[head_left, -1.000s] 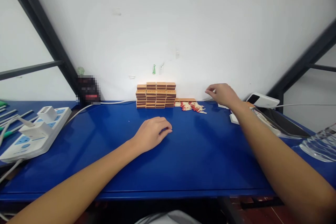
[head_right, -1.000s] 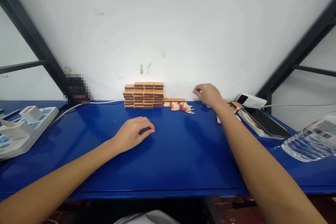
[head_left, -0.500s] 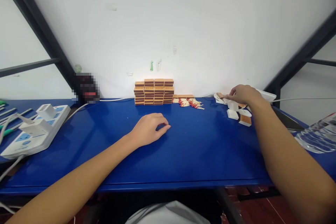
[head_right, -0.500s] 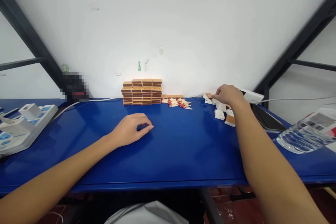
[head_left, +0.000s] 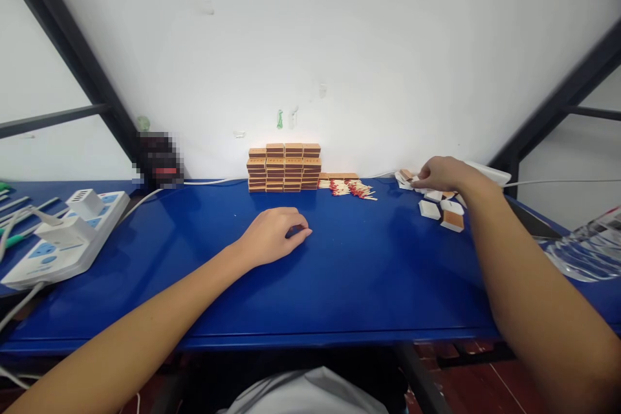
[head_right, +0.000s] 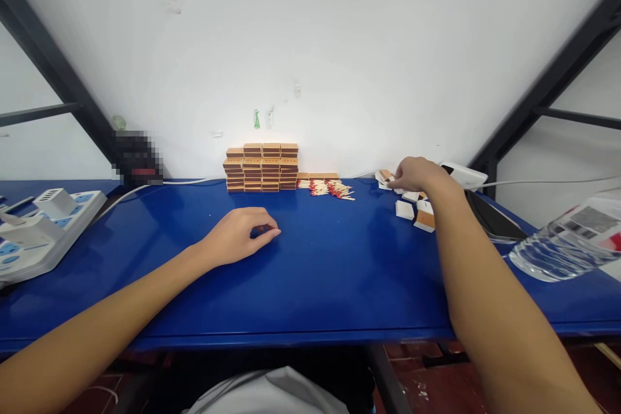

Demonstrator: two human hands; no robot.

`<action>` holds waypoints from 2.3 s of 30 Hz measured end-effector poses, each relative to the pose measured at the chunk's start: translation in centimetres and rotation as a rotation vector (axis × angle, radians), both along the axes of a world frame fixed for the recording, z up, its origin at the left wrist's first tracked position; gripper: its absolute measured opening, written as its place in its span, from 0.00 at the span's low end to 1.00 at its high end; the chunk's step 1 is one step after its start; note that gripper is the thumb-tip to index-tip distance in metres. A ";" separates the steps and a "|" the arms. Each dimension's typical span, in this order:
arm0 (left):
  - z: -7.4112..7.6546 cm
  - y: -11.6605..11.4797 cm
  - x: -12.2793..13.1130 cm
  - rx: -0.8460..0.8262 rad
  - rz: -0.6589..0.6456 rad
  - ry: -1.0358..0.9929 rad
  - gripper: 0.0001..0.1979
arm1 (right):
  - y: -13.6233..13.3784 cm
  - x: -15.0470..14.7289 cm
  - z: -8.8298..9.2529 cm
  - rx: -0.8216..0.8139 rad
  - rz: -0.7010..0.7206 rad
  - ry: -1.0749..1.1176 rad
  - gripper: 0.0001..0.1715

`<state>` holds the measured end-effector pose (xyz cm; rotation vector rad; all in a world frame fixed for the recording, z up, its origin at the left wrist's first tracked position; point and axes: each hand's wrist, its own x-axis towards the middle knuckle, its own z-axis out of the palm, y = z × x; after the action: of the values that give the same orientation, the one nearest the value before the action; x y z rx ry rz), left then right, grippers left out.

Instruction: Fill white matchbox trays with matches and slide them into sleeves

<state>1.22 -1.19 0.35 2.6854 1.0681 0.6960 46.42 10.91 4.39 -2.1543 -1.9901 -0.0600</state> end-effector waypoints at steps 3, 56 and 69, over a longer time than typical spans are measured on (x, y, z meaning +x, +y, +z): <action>-0.1 0.1 0.0 -0.013 0.006 0.010 0.10 | -1.8 -4.8 0.7 -0.173 0.285 0.094 0.28; -0.8 0.3 0.8 -0.088 0.004 -0.026 0.12 | -1.8 -10.4 -3.7 -0.238 0.569 0.232 0.19; -0.6 0.4 0.3 -0.100 0.013 0.009 0.16 | -2.0 -10.7 -3.5 -0.301 0.567 0.231 0.20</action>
<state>1.50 -0.84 -0.28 2.6019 1.0933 0.6153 35.68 8.86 0.88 -1.5581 -2.4947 0.5775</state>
